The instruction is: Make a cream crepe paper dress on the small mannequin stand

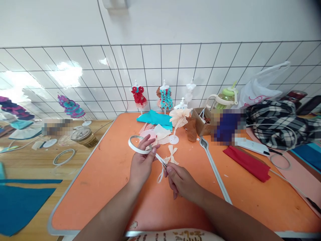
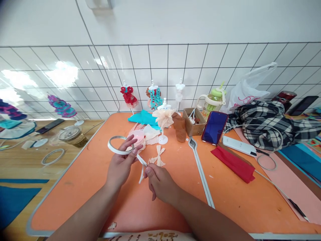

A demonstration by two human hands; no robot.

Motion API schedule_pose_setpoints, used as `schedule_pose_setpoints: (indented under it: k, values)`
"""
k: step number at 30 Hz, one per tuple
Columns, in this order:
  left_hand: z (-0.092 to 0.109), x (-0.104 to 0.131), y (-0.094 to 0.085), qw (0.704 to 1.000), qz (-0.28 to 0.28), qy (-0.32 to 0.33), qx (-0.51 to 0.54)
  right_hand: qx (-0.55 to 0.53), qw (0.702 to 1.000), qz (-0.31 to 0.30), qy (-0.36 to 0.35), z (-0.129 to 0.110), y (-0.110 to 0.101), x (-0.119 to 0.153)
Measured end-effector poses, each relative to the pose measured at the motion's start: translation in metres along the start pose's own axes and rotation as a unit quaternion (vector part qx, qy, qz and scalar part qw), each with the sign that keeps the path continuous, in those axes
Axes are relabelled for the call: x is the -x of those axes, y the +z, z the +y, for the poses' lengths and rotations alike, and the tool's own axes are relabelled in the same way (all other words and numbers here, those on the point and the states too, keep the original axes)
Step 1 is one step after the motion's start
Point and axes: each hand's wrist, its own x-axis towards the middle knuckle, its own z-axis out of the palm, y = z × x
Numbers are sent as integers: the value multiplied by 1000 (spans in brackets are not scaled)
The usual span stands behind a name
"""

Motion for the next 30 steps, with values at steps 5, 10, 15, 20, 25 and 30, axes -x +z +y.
schedule_pose_setpoints:
  k: [5,10,15,20,25,30]
  values:
    - [1,-7,-13,996,87,23,29,4,999,-27,-20,-4,-2,8]
    - [0,-16,-23,994,73,8,86,-53,977,68,-193,0,-9,13]
    - [-1,-4,-3,995,-48,-68,56,-8,971,194,-139,-2,-14,3]
    - [-1,5,10,987,-103,-95,73,122,969,184,-114,-7,-10,-5]
    - [-6,0,1,965,-188,-147,111,88,977,173,-94,-3,-9,-7]
    - [-6,-2,-6,958,-231,-136,98,92,979,163,-79,0,-10,-7]
